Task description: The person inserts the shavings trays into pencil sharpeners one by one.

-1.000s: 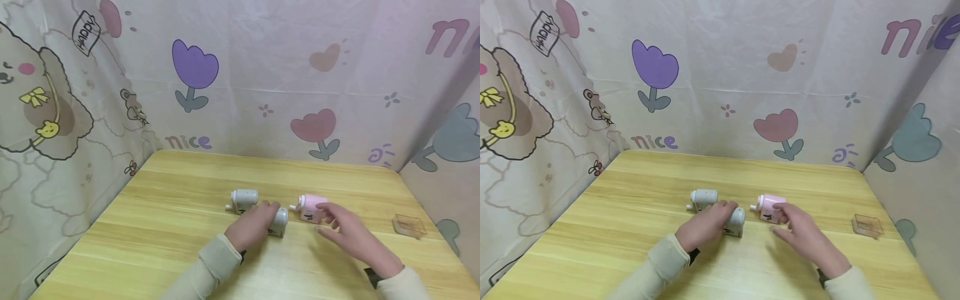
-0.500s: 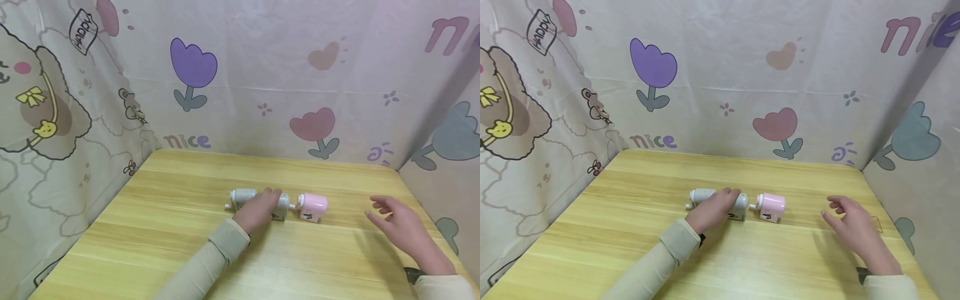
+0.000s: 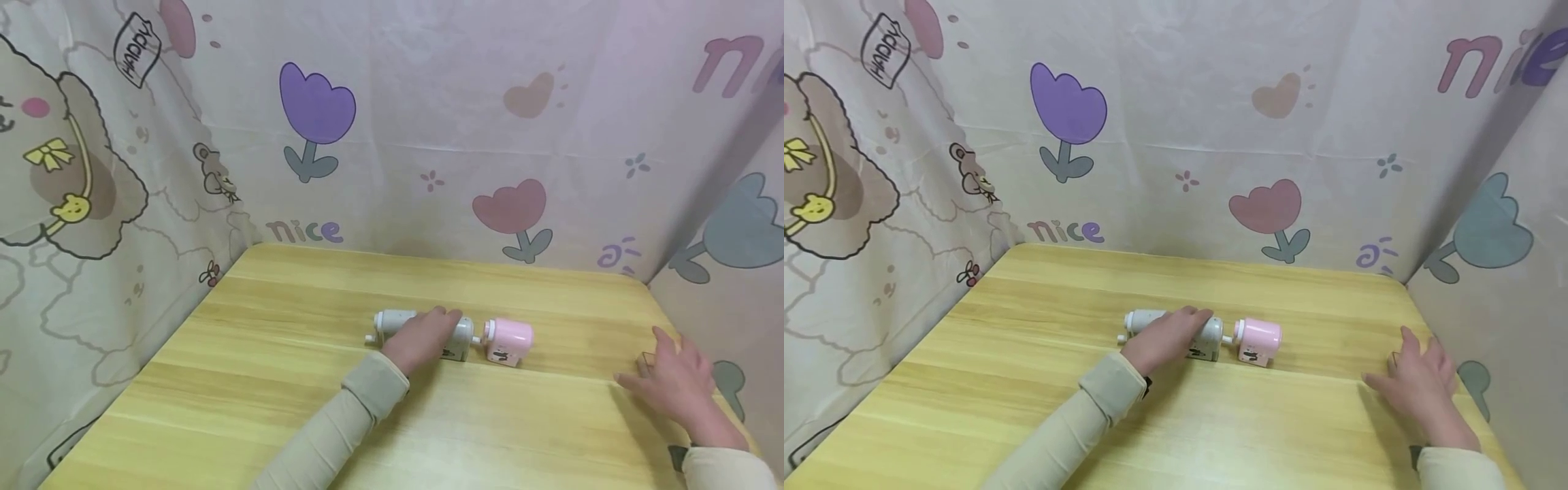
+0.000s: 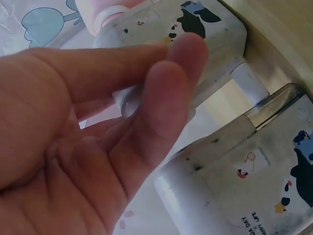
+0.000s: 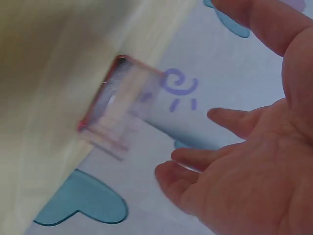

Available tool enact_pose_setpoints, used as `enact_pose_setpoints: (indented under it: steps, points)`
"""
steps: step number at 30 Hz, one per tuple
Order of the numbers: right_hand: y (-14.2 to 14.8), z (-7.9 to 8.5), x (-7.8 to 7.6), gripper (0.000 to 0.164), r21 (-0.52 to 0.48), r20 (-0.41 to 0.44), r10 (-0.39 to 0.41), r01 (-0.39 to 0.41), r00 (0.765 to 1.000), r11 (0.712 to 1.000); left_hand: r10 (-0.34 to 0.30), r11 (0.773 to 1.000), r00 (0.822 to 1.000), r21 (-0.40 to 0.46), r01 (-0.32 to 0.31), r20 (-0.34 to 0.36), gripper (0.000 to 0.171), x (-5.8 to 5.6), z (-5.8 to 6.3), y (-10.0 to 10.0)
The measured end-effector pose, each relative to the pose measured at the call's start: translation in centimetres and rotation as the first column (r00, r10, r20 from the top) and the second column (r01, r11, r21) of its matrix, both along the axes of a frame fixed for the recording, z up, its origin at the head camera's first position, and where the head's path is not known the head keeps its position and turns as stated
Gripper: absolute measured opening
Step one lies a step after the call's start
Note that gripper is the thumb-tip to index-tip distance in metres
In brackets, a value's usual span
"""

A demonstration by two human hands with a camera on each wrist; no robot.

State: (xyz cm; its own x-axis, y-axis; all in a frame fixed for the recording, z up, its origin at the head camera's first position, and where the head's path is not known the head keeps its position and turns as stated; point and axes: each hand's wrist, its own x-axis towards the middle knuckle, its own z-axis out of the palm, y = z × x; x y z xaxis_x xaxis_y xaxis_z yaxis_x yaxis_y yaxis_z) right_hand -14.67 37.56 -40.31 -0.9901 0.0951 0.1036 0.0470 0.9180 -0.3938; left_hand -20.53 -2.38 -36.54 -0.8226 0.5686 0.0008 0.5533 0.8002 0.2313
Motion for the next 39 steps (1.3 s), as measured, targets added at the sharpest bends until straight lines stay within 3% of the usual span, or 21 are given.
enact_pose_setpoints:
  steps: [3,8,12,15,17,20,25,32,39]
  points:
    - [0.5,-0.5,0.0,0.119,0.010,0.061,-0.015,0.015,0.998,1.000,-0.003,1.000,1.000,0.000,0.003,-0.006,0.052,0.0,0.0,-0.1]
    - [1.4,-1.3,0.0,0.119,0.063,0.164,0.027,-0.038,0.986,0.997,-0.007,0.998,0.998,0.057,0.011,-0.065,0.064,1.0,0.2,-0.6]
    - [2.2,-1.6,0.0,0.113,0.107,0.170,0.025,-0.044,0.985,0.993,-0.029,0.991,0.984,0.123,0.051,-0.178,0.053,2.8,0.9,-1.2]
    - [2.6,-1.7,0.0,0.103,0.125,0.163,0.017,-0.038,0.986,0.991,-0.080,0.990,0.971,0.096,0.104,-0.223,0.040,4.3,1.4,-1.9]
    - [2.6,-1.6,0.1,0.092,0.113,0.155,0.023,-0.041,0.988,0.993,-0.111,0.992,0.973,0.042,0.122,-0.203,0.038,5.0,1.4,-2.3]
    - [2.4,-1.6,0.3,0.078,0.089,0.127,0.048,-0.059,0.991,0.994,-0.121,0.993,0.986,-0.022,0.119,-0.117,0.038,5.6,1.2,-2.6]
    - [1.9,-1.6,0.6,0.066,0.052,0.066,0.064,-0.068,0.996,0.996,-0.103,0.994,0.995,-0.035,0.103,0.016,0.039,5.7,0.1,-2.7]
    - [1.8,-1.5,0.3,0.055,0.142,-0.028,0.123,-0.118,0.992,0.983,-0.111,0.993,0.992,-0.036,0.113,0.062,0.034,5.5,-0.5,-2.5]
    - [0.2,-1.5,-0.1,0.058,0.045,-0.059,0.165,-0.162,0.985,0.986,-0.108,0.994,0.990,-0.019,0.110,0.087,0.025,5.5,-0.7,-2.4]
